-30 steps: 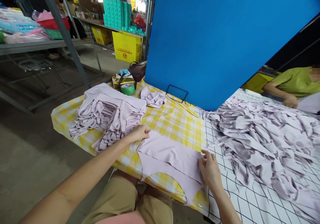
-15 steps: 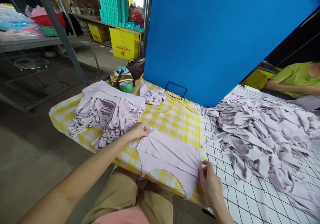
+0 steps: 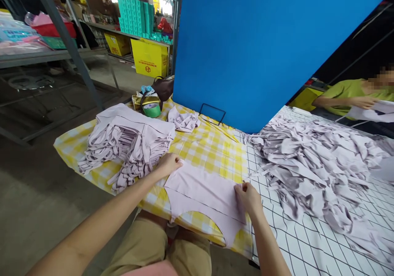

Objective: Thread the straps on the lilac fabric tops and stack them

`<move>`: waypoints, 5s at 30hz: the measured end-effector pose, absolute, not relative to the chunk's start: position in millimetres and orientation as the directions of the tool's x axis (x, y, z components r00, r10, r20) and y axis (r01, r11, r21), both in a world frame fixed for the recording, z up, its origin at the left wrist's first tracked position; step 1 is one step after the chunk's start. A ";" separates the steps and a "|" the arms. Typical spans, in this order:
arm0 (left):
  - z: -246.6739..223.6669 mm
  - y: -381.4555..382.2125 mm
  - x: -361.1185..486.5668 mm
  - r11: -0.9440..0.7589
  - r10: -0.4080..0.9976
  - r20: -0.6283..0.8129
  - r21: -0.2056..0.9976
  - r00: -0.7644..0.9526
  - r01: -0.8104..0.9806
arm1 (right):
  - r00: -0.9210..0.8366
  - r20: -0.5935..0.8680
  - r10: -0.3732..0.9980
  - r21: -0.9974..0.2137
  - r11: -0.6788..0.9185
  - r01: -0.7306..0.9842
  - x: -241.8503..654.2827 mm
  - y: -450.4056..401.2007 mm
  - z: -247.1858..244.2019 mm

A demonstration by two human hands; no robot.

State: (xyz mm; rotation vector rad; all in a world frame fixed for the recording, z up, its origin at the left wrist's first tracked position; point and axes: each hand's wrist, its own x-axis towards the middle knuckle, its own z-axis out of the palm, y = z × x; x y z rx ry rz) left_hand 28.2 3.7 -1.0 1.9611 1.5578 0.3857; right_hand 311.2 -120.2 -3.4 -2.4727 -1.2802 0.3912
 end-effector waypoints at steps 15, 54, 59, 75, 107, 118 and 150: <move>-6.1 36.4 47.6 -0.227 0.969 0.067 0.622 0.238 0.749 | 0.536 0.099 0.839 -0.331 -0.480 0.812 310.4 -73.6 6.2; -13.1 -67.1 66.9 -0.717 0.602 -0.053 0.402 0.797 0.569 | 0.286 -0.508 0.813 -0.679 -0.582 0.448 225.0 -278.1 -25.1; -12.7 -84.1 106.6 -0.770 0.505 -0.030 0.436 0.862 0.466 | 0.425 -0.414 0.805 -0.867 -0.492 0.086 203.5 -274.9 -64.1; -19.2 -107.7 131.7 -0.726 0.622 0.032 0.397 0.782 0.561 | 0.568 -0.397 0.721 -0.905 -0.410 -0.112 202.6 -372.4 -16.8; 5.7 -192.8 89.4 -0.605 0.570 0.377 0.793 0.730 0.063 | 0.385 0.104 0.917 -0.673 -0.220 0.706 197.3 -292.4 31.0; 25.0 -155.5 89.7 0.337 0.366 -0.490 0.862 0.792 0.378 | 0.404 0.063 0.913 -0.745 -0.227 0.628 203.9 -272.9 26.4; -3.8 -57.2 129.7 -0.896 0.405 0.170 0.271 0.898 0.353 | 0.266 0.190 0.945 -0.568 -0.115 0.815 261.2 -144.4 7.5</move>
